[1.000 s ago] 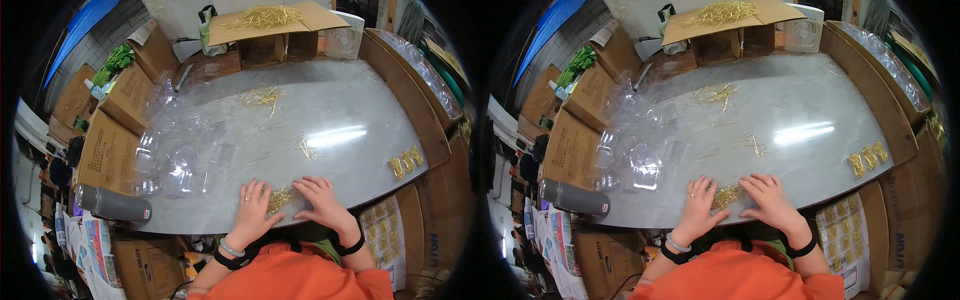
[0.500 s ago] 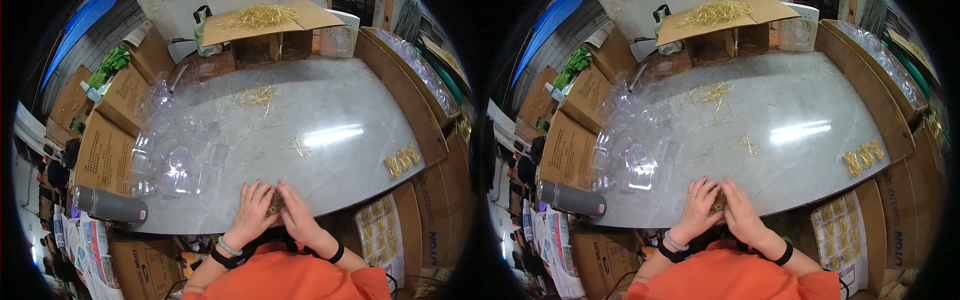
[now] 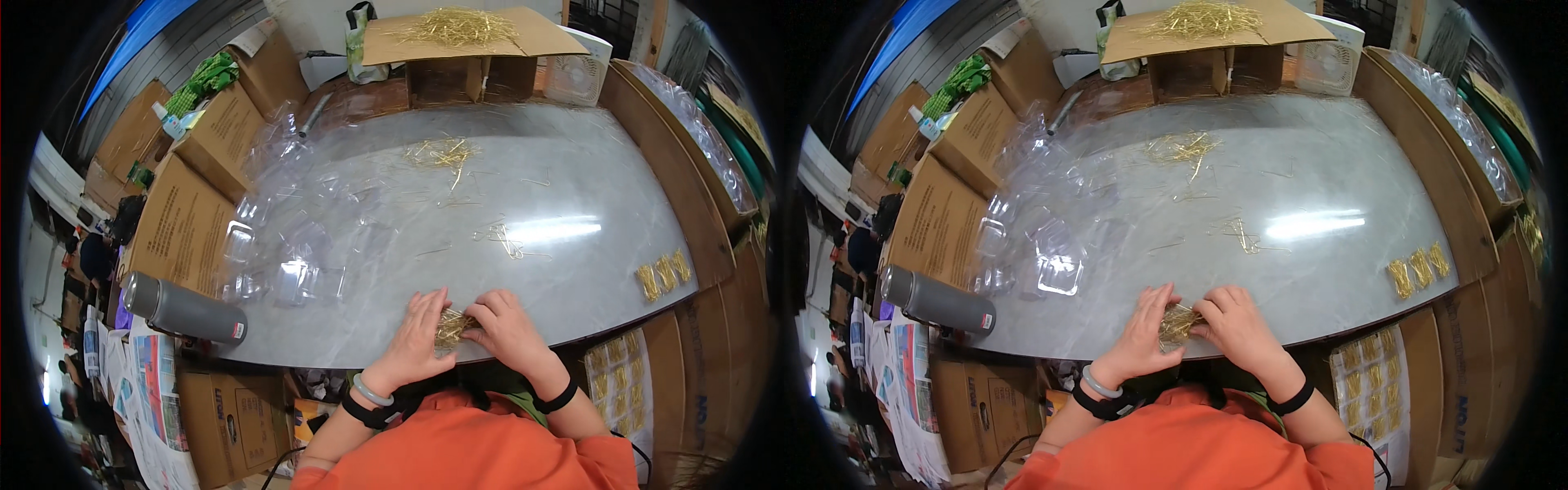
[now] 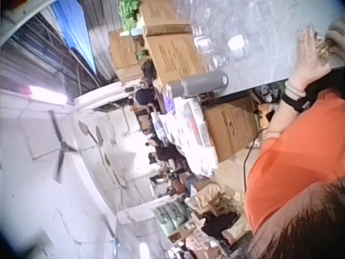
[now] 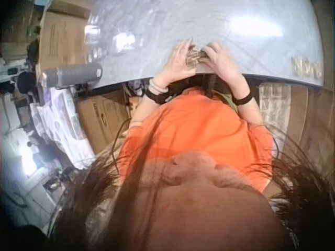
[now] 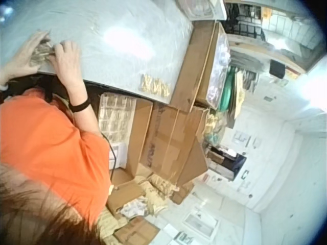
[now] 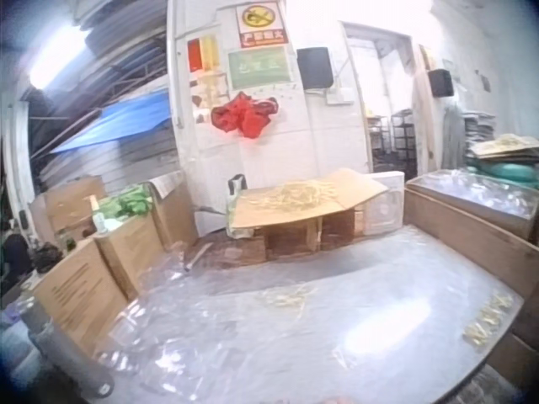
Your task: Sorting and packing small gold-colored metal parts into plastic trays.
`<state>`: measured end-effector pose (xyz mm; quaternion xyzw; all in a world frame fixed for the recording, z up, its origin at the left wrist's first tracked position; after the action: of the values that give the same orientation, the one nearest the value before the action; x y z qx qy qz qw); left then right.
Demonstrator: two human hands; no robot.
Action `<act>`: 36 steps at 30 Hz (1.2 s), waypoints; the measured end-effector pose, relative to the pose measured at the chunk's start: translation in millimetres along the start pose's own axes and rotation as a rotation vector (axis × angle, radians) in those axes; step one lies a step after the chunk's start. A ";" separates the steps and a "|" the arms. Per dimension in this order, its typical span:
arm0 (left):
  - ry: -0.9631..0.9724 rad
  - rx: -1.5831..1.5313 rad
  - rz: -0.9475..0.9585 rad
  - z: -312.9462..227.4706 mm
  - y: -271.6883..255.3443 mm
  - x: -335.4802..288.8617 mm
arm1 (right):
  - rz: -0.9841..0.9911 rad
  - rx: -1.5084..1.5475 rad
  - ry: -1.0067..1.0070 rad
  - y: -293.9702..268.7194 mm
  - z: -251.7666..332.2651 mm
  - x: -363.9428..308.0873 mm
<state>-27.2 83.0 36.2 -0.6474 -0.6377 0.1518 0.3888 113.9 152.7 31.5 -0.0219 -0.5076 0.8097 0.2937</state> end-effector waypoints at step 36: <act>-0.133 0.202 -0.053 3.1 -23.9 1.5 | -0.058 -0.115 -0.046 -17.5 15.0 3.1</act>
<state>-46.0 82.6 51.4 -0.5761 -0.6606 0.2477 0.4127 114.2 147.6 54.2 -0.0055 -0.5604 0.7705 0.3035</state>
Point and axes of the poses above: each hand's wrist, its own x-axis towards the middle knuckle, its own y-axis out of the palm, z = x × y, the point moved 7 cm from there along x, towards the middle knuckle, and after that the axes turned 1 degree about z, right-handed, at the moved point
